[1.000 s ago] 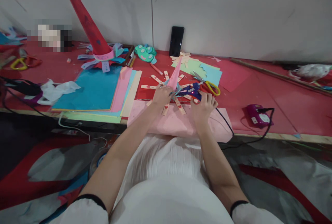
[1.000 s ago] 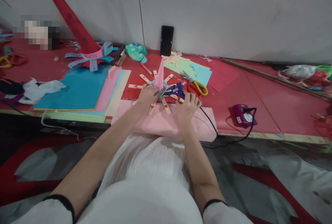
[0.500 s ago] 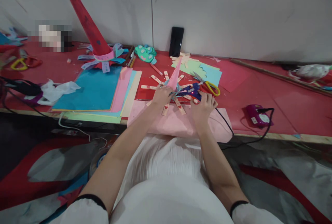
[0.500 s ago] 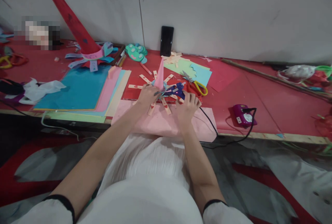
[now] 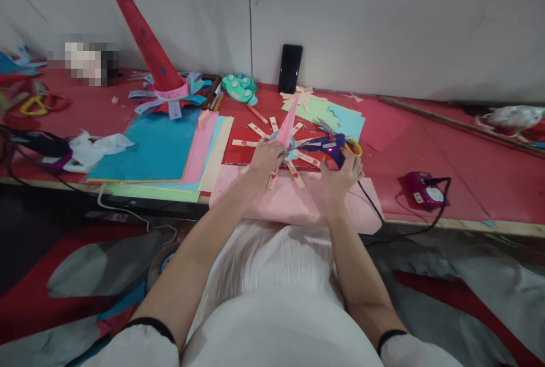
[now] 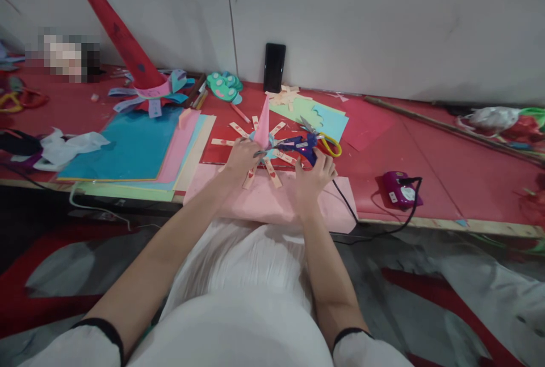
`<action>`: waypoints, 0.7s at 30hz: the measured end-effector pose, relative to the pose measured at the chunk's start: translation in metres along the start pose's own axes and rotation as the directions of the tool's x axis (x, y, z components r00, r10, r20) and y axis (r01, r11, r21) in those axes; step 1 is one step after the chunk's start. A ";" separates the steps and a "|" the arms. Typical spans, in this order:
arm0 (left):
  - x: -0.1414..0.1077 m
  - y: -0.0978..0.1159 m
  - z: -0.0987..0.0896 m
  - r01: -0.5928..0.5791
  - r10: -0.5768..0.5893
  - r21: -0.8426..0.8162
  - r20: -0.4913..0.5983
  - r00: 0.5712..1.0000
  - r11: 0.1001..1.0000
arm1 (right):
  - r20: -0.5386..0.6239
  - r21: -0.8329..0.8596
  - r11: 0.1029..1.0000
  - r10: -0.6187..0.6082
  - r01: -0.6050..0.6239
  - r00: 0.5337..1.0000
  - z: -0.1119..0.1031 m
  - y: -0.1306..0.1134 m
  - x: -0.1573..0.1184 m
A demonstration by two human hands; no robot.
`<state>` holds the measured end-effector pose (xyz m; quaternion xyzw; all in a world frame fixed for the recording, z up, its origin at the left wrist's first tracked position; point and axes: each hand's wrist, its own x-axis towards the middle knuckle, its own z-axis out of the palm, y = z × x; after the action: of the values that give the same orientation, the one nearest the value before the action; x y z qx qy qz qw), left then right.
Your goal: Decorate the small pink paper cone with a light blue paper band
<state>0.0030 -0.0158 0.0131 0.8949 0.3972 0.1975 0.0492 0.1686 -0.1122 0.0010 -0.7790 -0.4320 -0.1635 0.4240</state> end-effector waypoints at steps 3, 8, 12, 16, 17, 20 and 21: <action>-0.003 -0.001 -0.001 -0.010 0.009 -0.015 -0.047 0.999 1.000 | -0.049 0.024 0.997 0.068 -0.067 0.996 0.002 0.006 0.004; -0.007 -0.007 -0.011 0.174 -0.187 -0.070 -0.369 0.911 0.982 | -0.099 0.117 0.979 0.179 -0.167 0.979 0.003 0.009 0.008; 0.004 -0.012 -0.031 0.237 -0.285 -0.158 -0.508 0.813 0.958 | -0.067 0.174 0.963 0.222 -0.208 0.973 0.002 0.006 0.009; 0.028 -0.008 -0.054 0.193 -0.269 -0.203 -0.476 0.837 0.960 | -0.057 0.217 0.950 0.241 -0.223 0.969 0.002 0.007 0.010; 0.034 -0.005 -0.058 0.183 -0.258 -0.203 -0.459 0.850 0.962 | -0.068 0.228 0.947 0.247 -0.226 0.967 0.003 0.008 0.010; 0.051 0.003 -0.065 0.162 -0.224 -0.181 -0.412 0.883 0.970 | -0.093 0.261 0.937 0.264 -0.233 0.960 0.005 0.013 0.012; 0.055 0.005 -0.065 0.158 -0.213 -0.169 -0.395 0.894 0.973 | -0.095 0.269 0.935 0.263 -0.230 0.960 0.006 0.014 0.012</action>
<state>0.0143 0.0170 0.0909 0.7861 0.4684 0.4011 0.0425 0.1862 -0.1047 -0.0027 -0.7537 -0.3198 -0.1020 0.5651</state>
